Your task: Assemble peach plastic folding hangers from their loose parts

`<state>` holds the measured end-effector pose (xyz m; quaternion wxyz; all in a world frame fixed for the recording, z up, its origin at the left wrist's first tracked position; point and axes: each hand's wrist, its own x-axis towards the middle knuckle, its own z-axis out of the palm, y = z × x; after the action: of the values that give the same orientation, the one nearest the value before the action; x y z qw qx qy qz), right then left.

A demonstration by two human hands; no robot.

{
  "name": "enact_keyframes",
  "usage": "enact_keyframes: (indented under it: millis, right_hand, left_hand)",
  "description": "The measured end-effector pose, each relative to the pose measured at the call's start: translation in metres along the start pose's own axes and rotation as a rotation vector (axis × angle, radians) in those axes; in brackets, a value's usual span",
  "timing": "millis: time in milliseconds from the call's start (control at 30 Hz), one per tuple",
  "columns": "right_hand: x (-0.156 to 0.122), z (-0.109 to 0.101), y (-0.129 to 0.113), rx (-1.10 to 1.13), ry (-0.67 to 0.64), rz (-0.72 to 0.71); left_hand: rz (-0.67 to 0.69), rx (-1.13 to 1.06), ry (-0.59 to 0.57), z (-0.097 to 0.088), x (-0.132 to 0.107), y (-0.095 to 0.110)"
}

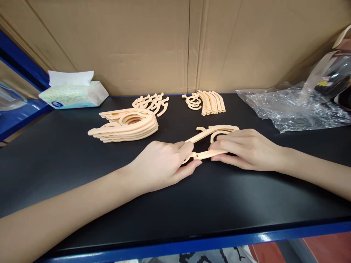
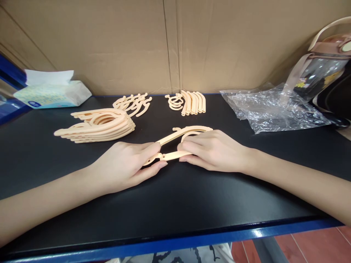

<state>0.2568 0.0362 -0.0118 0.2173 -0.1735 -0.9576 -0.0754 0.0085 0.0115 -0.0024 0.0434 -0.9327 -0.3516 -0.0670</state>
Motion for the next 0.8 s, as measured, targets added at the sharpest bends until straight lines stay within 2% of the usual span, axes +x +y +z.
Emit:
enact_keyframes:
  millis: [167, 500, 667, 800]
  right_hand:
    - [0.0000, -0.0009, 0.0000, -0.015, 0.010, -0.016]
    - [-0.0006, -0.0012, -0.0009, -0.018, 0.014, -0.023]
    - [-0.0005, -0.0013, -0.0013, -0.024, 0.011, -0.027]
    - [-0.0013, -0.0009, -0.0007, -0.028, 0.013, -0.029]
  left_hand:
    - [0.007, -0.009, 0.029, -0.0001, -0.0009, -0.0001]
    - [0.007, 0.019, 0.013, 0.0006, -0.0011, -0.0012]
    - [0.031, 0.013, 0.048, 0.0024, -0.0013, -0.0023]
    - [0.029, 0.026, 0.020, 0.0015, -0.0020, -0.0022]
